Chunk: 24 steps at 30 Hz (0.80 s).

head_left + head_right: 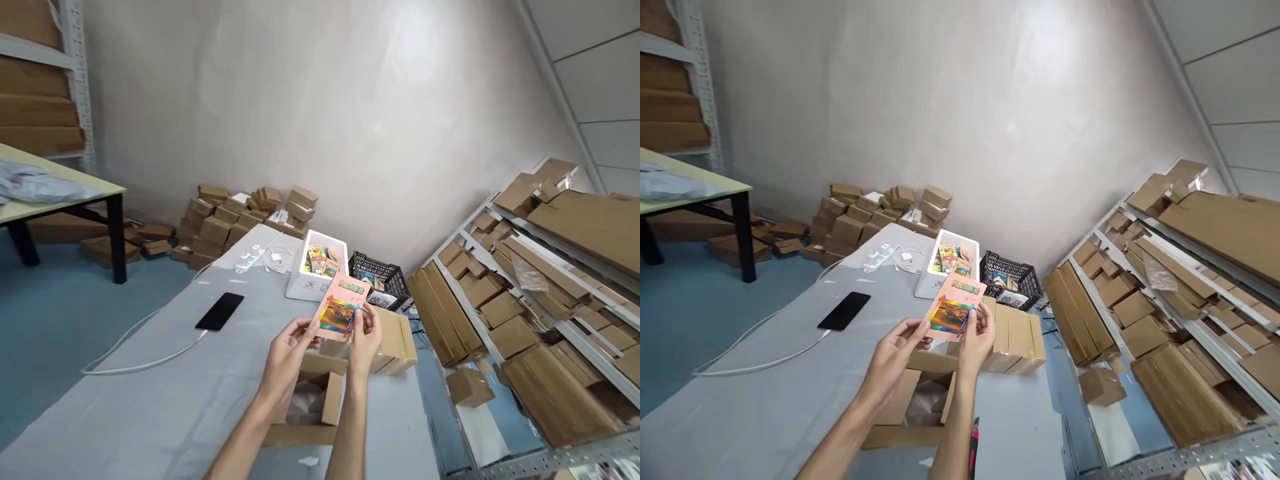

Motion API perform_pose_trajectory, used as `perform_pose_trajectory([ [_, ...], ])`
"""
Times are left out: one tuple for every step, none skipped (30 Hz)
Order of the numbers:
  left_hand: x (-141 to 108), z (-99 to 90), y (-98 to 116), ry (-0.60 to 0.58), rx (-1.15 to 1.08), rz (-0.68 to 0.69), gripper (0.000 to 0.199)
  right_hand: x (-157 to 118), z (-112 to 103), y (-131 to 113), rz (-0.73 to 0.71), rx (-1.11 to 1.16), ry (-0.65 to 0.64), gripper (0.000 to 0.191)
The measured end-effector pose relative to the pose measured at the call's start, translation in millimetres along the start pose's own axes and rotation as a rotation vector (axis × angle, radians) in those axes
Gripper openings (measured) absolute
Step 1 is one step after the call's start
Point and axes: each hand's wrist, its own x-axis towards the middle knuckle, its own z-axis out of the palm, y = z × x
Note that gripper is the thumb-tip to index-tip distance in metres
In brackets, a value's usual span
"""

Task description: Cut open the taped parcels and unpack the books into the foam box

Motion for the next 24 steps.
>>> perform_pose_trajectory([
  [-3, -3.9, 1, -0.01, 0.004, -0.001, 0.078, -5, 2, -1, -0.013, -0.015, 0.017, 0.06],
  [-5, -7.2, 3, -0.02, 0.011, 0.002, 0.079, -9, 4, -3, -0.025, -0.03, 0.03, 0.058],
  [-6, -9.7, 6, -0.03, 0.021, 0.009, 0.078, -13, 7, -6, -0.036, -0.044, 0.036, 0.056],
  [-8, -11.5, 9, -0.04, 0.03, 0.019, 0.077, -17, 10, -9, -0.046, -0.053, 0.034, 0.055],
  [-10, -12.7, 11, -0.052, 0.036, 0.031, 0.076, -21, 14, -12, -0.052, -0.058, 0.023, 0.054],
  [-12, -13.5, 14, -0.064, 0.037, 0.042, 0.074, -25, 17, -15, -0.056, -0.061, 0.006, 0.054],
  [-15, -14.1, 16, -0.072, 0.034, 0.053, 0.073, -31, 21, -19, -0.06, -0.064, -0.012, 0.053],
  [-18, -14.6, 17, -0.073, 0.027, 0.063, 0.073, -37, 24, -23, -0.069, -0.072, -0.028, 0.052],
  [-21, -15.3, 17, -0.066, 0.02, 0.074, 0.072, -44, 27, -28, -0.084, -0.085, -0.039, 0.05],
  [-24, -16.4, 17, -0.056, 0.013, 0.085, 0.072, -52, 29, -33, -0.101, -0.103, -0.046, 0.048],
  [-27, -17.9, 16, -0.045, 0.009, 0.096, 0.071, -60, 31, -38, -0.117, -0.123, -0.05, 0.045],
  [-30, -19.9, 15, -0.034, 0.009, 0.109, 0.07, -68, 32, -44, -0.126, -0.14, -0.051, 0.044],
  [-33, -22.2, 14, -0.025, 0.019, 0.123, 0.067, -77, 33, -48, -0.127, -0.151, -0.051, 0.045],
  [-36, -24.6, 13, -0.021, 0.037, 0.138, 0.064, -84, 35, -53, -0.12, -0.155, -0.05, 0.048],
  [-39, -27.0, 13, -0.023, 0.065, 0.156, 0.06, -91, 36, -56, -0.105, -0.151, -0.053, 0.053],
  [-42, -29.1, 13, -0.03, 0.102, 0.18, 0.055, -96, 38, -59, -0.087, -0.141, -0.06, 0.058],
  [-45, -30.8, 14, -0.043, 0.143, 0.211, 0.049, -101, 39, -60, -0.069, -0.129, -0.068, 0.06],
  [-48, -32.1, 14, -0.066, 0.187, 0.25, 0.043, -103, 39, -60, -0.052, -0.121, -0.07, 0.058],
  [-50, -32.9, 15, -0.096, 0.231, 0.296, 0.037, -105, 39, -60, -0.038, -0.115, -0.061, 0.053],
  [-51, -33.5, 16, -0.134, 0.272, 0.344, 0.032, -105, 38, -59, -0.029, -0.11, -0.036, 0.05],
  [-52, -34.0, 16, -0.171, 0.305, 0.384, 0.028, -104, 36, -58, -0.022, -0.105, -0.003, 0.052],
  [-51, -34.7, 16, -0.19, 0.321, 0.402, 0.027, -102, 33, -58, -0.015, -0.097, 0.031, 0.055],
  [-50, -35.9, 17, -0.183, 0.315, 0.392, 0.029, -100, 29, -57, -0.007, -0.085, 0.052, 0.058],
  [-47, -37.7, 17, -0.15, 0.287, 0.352, 0.036, -97, 26, -58, 0.007, -0.065, 0.052, 0.06],
])
